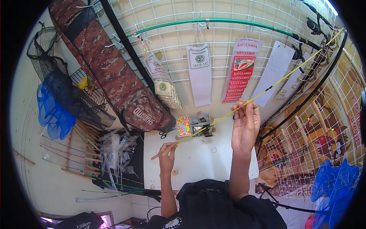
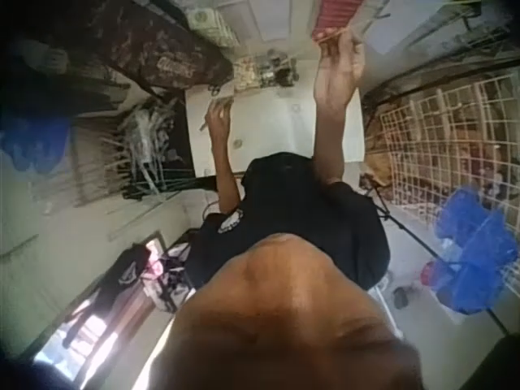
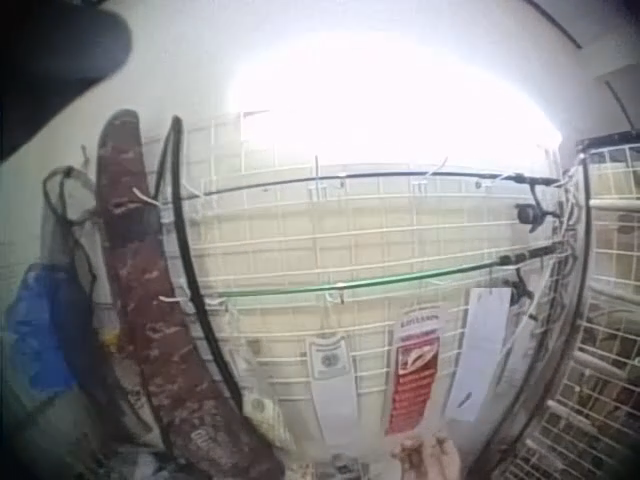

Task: Attach a fishing float and stopper to a fishing line on a rod.

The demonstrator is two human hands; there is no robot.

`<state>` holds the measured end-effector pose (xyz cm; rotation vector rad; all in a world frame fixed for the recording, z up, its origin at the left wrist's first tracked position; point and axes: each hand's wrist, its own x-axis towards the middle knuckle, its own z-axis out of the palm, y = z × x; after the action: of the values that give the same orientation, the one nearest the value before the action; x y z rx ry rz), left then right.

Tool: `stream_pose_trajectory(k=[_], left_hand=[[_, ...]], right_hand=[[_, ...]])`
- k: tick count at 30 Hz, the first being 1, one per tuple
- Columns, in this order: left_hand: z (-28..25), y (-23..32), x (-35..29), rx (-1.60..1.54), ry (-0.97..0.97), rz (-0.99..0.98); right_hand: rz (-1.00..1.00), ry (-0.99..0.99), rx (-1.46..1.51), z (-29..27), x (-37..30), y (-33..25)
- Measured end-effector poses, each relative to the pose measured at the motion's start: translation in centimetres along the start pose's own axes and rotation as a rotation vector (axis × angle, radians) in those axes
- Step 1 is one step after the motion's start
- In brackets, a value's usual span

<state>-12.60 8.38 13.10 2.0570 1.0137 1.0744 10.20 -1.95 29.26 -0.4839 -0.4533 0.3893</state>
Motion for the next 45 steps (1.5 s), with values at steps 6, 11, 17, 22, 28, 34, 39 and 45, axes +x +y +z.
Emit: stream_pose_trajectory(k=[6, 11, 17, 22, 28, 34, 39, 45], left_hand=[[-0.9, -1.6, -1.4, 0.109, -0.023, -0.065], [-1.1, -2.7, -2.5, 0.101, -0.035, -0.099], [-2.4, -0.3, -2.0, 0.134, -0.341, -0.135], [-4.3, 6.8, 1.4, 0.051, -0.383, 0.052], [1.6, 17.4, 4.9, -0.370, -0.295, 0.215], [5.9, 20.9, 5.9, -0.650, -0.581, -0.029], [7.0, 21.3, 5.5, -0.761, -0.458, -0.095], [7.2, 21.8, 5.2, -0.730, -0.425, -0.082]], right_hand=[[0.039, 0.018, 0.032, -0.9, -0.6, 0.6], [0.032, 0.054, 0.042, -1.1, -1.4, 0.4], [-0.071, 0.084, -0.110, -2.2, -2.4, 0.7], [-0.071, 0.122, -0.161, -2.4, -3.3, 0.2], [-0.069, 0.107, -0.240, -3.1, -3.8, -1.0], [0.023, 0.053, -0.330, -3.1, -4.0, -2.8], [-0.033, 0.023, -0.496, -4.5, -3.1, -4.1], [0.069, -0.109, -0.560, -6.8, -2.4, -5.2]])
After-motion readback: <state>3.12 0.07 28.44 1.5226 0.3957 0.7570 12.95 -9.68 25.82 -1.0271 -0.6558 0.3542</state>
